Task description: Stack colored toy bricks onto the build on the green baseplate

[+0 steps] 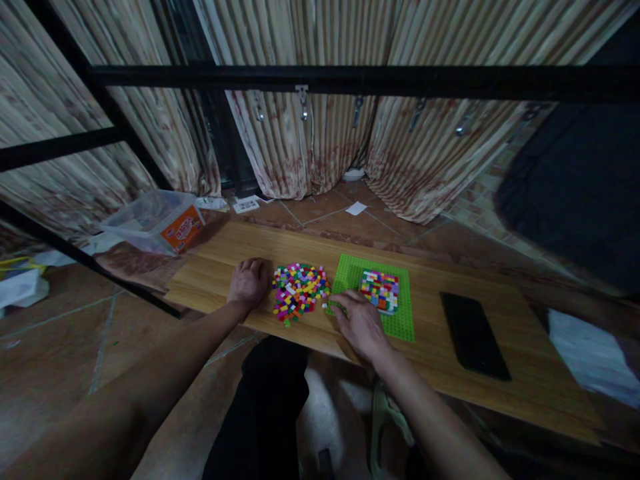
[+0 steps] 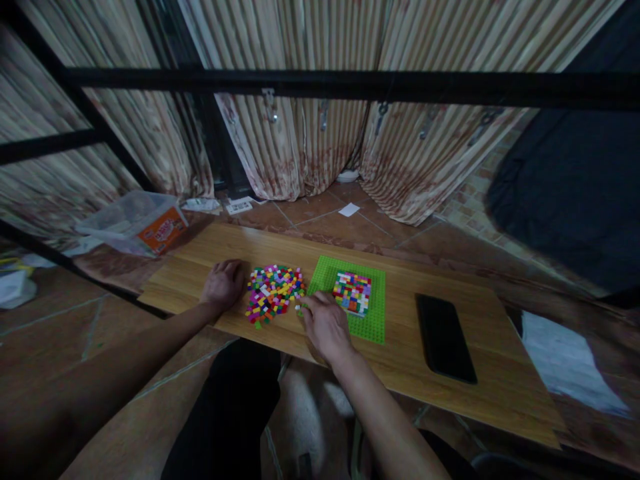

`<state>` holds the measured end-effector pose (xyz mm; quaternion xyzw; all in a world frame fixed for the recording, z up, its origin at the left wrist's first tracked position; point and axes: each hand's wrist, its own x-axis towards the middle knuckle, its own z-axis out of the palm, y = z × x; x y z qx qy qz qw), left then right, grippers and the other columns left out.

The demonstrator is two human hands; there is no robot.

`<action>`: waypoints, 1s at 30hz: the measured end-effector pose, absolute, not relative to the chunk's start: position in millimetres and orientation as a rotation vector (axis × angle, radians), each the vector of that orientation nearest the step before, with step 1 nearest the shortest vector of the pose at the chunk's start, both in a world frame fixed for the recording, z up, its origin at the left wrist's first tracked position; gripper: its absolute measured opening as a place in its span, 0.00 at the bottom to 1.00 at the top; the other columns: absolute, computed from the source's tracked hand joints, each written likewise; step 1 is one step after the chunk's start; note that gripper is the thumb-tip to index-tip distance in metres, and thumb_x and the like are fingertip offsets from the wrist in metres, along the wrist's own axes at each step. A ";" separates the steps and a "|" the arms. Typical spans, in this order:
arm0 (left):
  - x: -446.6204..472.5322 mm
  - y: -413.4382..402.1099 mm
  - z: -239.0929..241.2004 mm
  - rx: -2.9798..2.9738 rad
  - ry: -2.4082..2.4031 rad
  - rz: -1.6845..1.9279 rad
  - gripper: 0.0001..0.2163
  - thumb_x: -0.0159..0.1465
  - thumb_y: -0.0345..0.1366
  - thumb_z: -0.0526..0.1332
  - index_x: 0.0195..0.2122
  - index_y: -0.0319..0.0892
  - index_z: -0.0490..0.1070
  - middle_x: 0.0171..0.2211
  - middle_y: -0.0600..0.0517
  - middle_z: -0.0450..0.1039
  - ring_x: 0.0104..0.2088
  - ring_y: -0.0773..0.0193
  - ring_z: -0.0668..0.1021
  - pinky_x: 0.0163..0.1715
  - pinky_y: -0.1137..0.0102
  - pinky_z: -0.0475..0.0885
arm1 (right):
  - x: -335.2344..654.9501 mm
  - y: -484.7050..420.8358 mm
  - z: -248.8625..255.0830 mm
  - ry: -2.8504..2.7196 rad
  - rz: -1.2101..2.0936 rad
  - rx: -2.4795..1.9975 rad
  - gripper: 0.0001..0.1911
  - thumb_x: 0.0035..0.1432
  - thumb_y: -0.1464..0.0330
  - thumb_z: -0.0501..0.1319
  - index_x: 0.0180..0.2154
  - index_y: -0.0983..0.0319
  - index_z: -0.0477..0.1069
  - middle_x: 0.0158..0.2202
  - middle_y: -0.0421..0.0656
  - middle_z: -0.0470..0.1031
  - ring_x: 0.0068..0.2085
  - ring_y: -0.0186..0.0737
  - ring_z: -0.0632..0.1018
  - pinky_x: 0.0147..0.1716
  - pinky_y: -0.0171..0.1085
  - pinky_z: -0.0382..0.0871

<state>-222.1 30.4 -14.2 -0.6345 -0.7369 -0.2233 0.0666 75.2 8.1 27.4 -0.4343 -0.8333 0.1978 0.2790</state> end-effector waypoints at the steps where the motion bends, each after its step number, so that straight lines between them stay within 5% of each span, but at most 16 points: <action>1: -222.3 30.5 -14.5 -1.911 -2.223 -0.673 0.16 0.65 0.37 0.50 0.48 0.39 0.72 0.49 0.41 0.73 0.50 0.50 0.72 0.54 0.55 0.66 | 70.1 7.8 25.5 -2.283 0.496 -1.177 0.13 0.63 0.70 0.54 0.43 0.56 0.76 0.39 0.44 0.76 0.42 0.43 0.74 0.44 0.40 0.67; 11: -222.7 29.7 -14.7 -1.898 -2.230 -0.670 0.15 0.65 0.37 0.51 0.48 0.39 0.72 0.50 0.42 0.73 0.50 0.50 0.73 0.54 0.56 0.66 | 44.6 15.0 12.2 -2.455 0.295 -1.255 0.13 0.64 0.71 0.52 0.32 0.57 0.75 0.36 0.45 0.74 0.40 0.43 0.72 0.38 0.39 0.65; 21: -224.5 30.3 -16.0 -1.903 -2.198 -0.671 0.16 0.65 0.37 0.51 0.48 0.39 0.72 0.50 0.42 0.73 0.50 0.50 0.72 0.54 0.57 0.66 | 68.6 13.3 39.3 -2.085 0.645 -1.133 0.13 0.64 0.69 0.54 0.34 0.57 0.77 0.35 0.43 0.77 0.38 0.39 0.76 0.39 0.37 0.68; 30: -225.5 31.9 -16.6 -1.901 -2.181 -0.651 0.17 0.65 0.38 0.51 0.48 0.37 0.72 0.49 0.40 0.74 0.49 0.50 0.73 0.53 0.57 0.67 | 157.4 42.1 37.0 -1.557 0.760 -1.362 0.15 0.54 0.57 0.62 0.35 0.60 0.78 0.36 0.46 0.81 0.36 0.44 0.79 0.39 0.41 0.70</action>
